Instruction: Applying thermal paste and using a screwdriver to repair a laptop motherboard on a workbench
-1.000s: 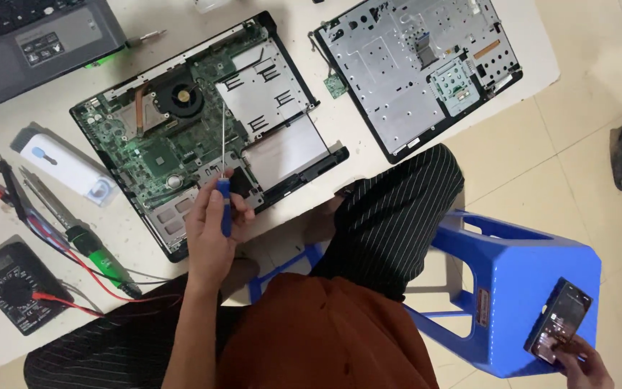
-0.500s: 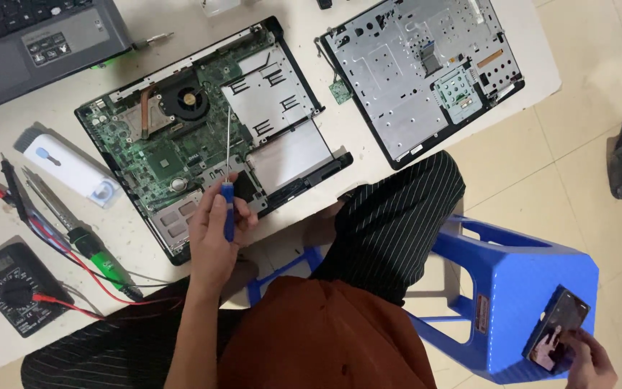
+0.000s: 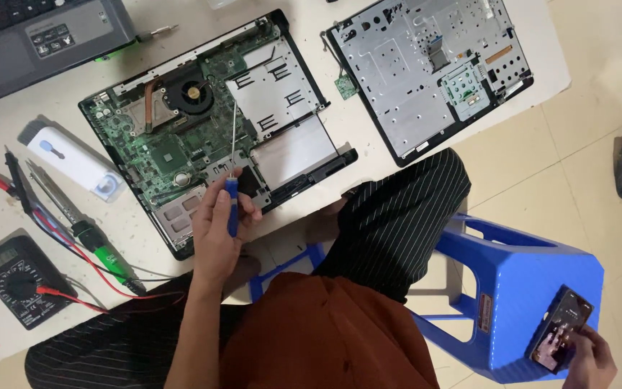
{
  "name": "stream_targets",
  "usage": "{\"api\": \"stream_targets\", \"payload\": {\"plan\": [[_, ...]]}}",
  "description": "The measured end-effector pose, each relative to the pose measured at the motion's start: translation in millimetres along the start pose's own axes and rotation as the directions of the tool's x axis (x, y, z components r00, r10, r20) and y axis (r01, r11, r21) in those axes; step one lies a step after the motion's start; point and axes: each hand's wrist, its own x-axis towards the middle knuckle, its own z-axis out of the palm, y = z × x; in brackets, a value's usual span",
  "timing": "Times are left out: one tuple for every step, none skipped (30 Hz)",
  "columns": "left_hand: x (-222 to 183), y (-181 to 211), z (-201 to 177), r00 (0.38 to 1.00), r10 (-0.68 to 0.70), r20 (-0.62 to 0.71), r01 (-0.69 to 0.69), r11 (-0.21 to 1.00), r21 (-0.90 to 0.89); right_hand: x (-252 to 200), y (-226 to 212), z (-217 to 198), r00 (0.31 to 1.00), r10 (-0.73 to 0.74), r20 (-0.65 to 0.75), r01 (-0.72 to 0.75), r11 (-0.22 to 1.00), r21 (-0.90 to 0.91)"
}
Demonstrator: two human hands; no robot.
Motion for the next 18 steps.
{"api": "stream_targets", "payload": {"plan": [[-0.5,2.8,1.8,1.000,0.000,0.006,0.000,0.999,0.048,-1.6,-1.1,-0.8,0.999,0.037,-0.010,-0.037,0.999,-0.008],[-1.6,5.8,3.1,1.000,-0.001,0.011,0.000,0.995,0.096,-3.5,-2.2,-1.2,0.997,0.074,-0.019,-0.074,0.997,-0.016],[-1.5,7.7,4.4,1.000,0.002,0.010,-0.003,0.995,0.095,-4.2,-4.1,-0.6,0.997,0.071,-0.018,-0.072,0.997,-0.015],[-2.3,9.3,5.7,1.000,-0.006,0.003,0.006,0.994,0.112,-6.6,-4.6,-2.0,0.999,0.033,0.012,-0.033,0.999,0.010],[-3.0,10.7,7.1,1.000,-0.014,-0.004,0.015,0.991,0.130,-9.0,-5.1,-3.4,0.999,-0.007,0.042,0.005,0.999,0.036],[-3.1,9.7,6.8,1.000,-0.013,-0.004,0.013,0.992,0.129,-7.1,-2.8,-3.8,0.999,-0.008,0.042,0.006,0.999,0.037],[-3.2,8.9,6.4,1.000,-0.007,-0.009,0.008,0.993,0.115,-5.3,-0.5,-4.3,0.999,-0.022,0.035,0.023,0.999,-0.043],[-3.6,8.1,5.9,1.000,-0.001,-0.014,0.003,0.995,0.101,-3.4,1.7,-4.9,0.999,-0.036,0.030,0.040,0.991,-0.124],[-2.8,7.0,5.9,1.000,0.000,-0.015,0.002,0.995,0.101,-5.2,0.4,-3.7,0.999,-0.038,0.031,0.041,0.991,-0.123],[-2.6,5.6,6.2,1.000,0.014,-0.019,-0.012,0.998,0.064,-6.7,-0.8,-3.8,0.999,-0.027,0.021,0.028,0.997,-0.069],[-2.5,4.7,6.2,0.999,0.027,-0.024,-0.027,0.999,0.028,-8.6,-2.4,-4.1,1.000,-0.016,0.013,0.016,1.000,-0.013],[-2.1,3.0,8.3,0.999,0.040,-0.030,-0.040,0.999,0.029,-10.5,4.3,1.4,0.999,-0.024,0.020,0.025,1.000,-0.005],[-2.1,2.6,9.7,0.992,0.093,-0.089,-0.075,0.979,0.192,-13.6,10.4,6.5,0.999,-0.010,0.031,0.002,0.969,0.246],[-4.0,7.4,6.8,0.974,0.166,-0.153,-0.101,0.926,0.363,-15.7,14.3,23.8,0.998,-0.002,0.071,-0.033,0.873,0.486],[0.7,15.2,6.2,0.966,0.193,-0.172,-0.116,0.919,0.377,-12.8,16.9,40.7,0.995,-0.016,0.100,-0.036,0.866,0.499],[3.0,24.2,3.4,0.941,0.309,-0.140,-0.163,0.773,0.613,-9.7,17.9,60.6,0.989,-0.039,0.141,-0.036,0.869,0.493],[5.3,33.3,-0.2,0.911,0.403,-0.083,-0.178,0.568,0.804,-8.2,18.5,80.9,0.981,-0.062,0.182,-0.035,0.872,0.488],[0.9,42.4,2.0,0.898,0.427,-0.107,-0.166,0.553,0.816,-5.4,15.0,99.9,0.972,-0.085,0.219,-0.031,0.876,0.481]]}}
